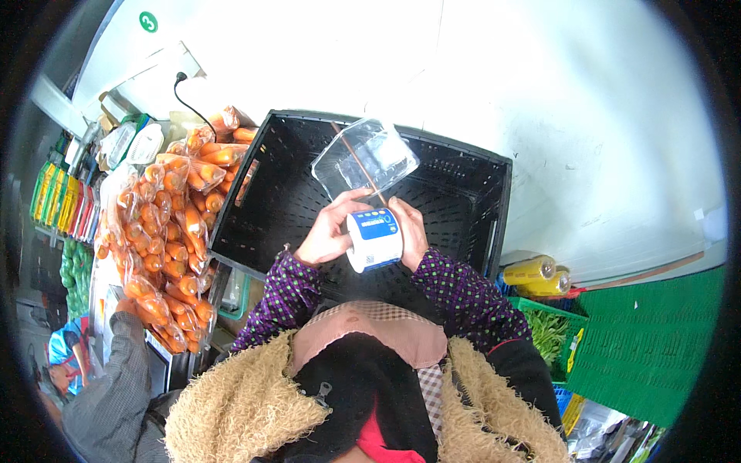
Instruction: The person packs carrots into clear plastic containers, seals them with tape, and applies labels. They arrange the labeled containers in a black crate and handle a sheet of labels throughout the process.
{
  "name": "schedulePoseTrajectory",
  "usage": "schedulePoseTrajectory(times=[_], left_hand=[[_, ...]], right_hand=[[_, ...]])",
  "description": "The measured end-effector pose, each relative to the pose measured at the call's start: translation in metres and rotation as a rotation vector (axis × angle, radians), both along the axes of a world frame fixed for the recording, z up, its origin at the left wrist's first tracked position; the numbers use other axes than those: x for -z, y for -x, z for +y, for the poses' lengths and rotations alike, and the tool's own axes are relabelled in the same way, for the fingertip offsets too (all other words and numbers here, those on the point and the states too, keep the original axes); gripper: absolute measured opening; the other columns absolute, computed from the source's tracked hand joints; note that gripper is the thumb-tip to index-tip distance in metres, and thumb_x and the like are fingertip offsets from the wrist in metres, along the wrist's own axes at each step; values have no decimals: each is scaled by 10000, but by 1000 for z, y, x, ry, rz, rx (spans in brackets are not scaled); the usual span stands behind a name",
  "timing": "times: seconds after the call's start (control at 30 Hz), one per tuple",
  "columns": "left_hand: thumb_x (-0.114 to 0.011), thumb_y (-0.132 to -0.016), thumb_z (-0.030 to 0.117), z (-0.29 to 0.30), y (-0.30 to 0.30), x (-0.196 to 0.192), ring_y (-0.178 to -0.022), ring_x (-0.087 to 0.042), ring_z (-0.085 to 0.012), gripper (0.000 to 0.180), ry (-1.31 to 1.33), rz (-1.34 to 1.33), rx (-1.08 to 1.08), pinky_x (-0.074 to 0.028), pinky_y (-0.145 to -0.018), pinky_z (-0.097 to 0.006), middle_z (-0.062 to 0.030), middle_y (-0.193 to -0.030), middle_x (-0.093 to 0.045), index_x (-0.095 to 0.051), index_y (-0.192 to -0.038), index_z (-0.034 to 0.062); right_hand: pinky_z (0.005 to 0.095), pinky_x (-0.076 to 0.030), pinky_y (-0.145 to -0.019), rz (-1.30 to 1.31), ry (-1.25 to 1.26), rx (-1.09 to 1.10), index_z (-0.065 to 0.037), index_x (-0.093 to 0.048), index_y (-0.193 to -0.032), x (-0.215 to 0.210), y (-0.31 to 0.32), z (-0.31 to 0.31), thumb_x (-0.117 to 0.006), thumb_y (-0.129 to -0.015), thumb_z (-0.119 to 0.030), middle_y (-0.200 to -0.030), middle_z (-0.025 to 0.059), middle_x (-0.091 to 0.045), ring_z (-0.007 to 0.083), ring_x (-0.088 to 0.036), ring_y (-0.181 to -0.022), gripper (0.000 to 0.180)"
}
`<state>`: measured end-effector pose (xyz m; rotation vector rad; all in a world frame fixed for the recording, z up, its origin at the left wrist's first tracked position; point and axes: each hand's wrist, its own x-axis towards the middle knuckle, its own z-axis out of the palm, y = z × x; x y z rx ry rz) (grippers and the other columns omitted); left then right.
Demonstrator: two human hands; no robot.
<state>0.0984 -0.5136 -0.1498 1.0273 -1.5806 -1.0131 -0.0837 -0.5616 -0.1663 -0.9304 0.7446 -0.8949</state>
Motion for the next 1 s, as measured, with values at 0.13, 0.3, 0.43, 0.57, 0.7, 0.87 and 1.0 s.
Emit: schedulePoseTrajectory(times=[0.13, 0.3, 0.43, 0.57, 0.7, 0.87, 1.0], left_hand=[[-611, -674, -106, 1, -7, 2, -1266, -485, -269, 453, -4, 115, 19, -445, -991, -366, -163, -1396, -441, -629, -1111, 11], [-638, -730, -33, 1, -12, -1, -1172, -558, -238, 403, 74, 34, 19, -454, -977, -370, -154, -1253, -570, -623, -1130, 14], [-630, -757, -13, 7, -23, -17, -976, -648, -235, 359, 144, -189, -39, -503, -868, -328, -127, -1043, -662, -617, -1116, 0], [-582, -655, -13, 6, -20, 14, -939, -636, -367, 423, 200, -460, 8, -520, -822, -399, -195, -1009, -645, -620, -1076, -9], [-569, -667, -33, 10, -12, 31, -913, -642, -375, 398, 58, -758, 154, -525, -809, -406, -185, -983, -657, -626, -1061, -11], [-547, -699, -86, 11, -28, 33, -901, -679, -245, 405, -180, -219, -48, -530, -814, -323, -149, -956, -695, -623, -1091, -21], [-491, -682, -133, -13, -42, 39, -912, -652, -175, 434, -236, 271, -272, -530, -801, -306, -78, -970, -684, -614, -1085, -31]], right_hand=[[204, -438, -586, 65, 142, -26, -59, -595, -848, 5, -3, 1, -469, -1008, -269, -761, -31, -586, 43, -539, -674, 293], [239, -442, -560, 263, 36, -85, -59, -639, -833, -4, 3, -6, -386, -1026, -414, -725, -18, -597, 64, -542, -637, 477], [193, -420, -529, 448, 498, 126, -30, -649, -928, -26, 44, -67, -366, -1033, -413, -726, 2, -607, 49, -530, -598, 488], [201, -462, -643, 508, 305, -93, -16, -583, -1187, -40, 17, -86, -563, -942, -409, -1024, 64, -616, 90, -574, -795, 464], [421, -492, -880, 1171, 731, -23, -45, -555, -1248, 45, 11, -92, -716, -788, -432, -1190, 163, -596, 342, -613, -1018, 623], [421, -430, -943, 1221, 1331, -138, -69, -552, -1237, 57, -17, -88, -730, -757, -305, -1289, 112, -533, 289, -514, -1164, 564], [458, -392, -939, 1191, 1615, -320, -111, -526, -1292, 107, -70, -109, -636, -811, -346, -1338, 94, -512, 282, -470, -1217, 546]])
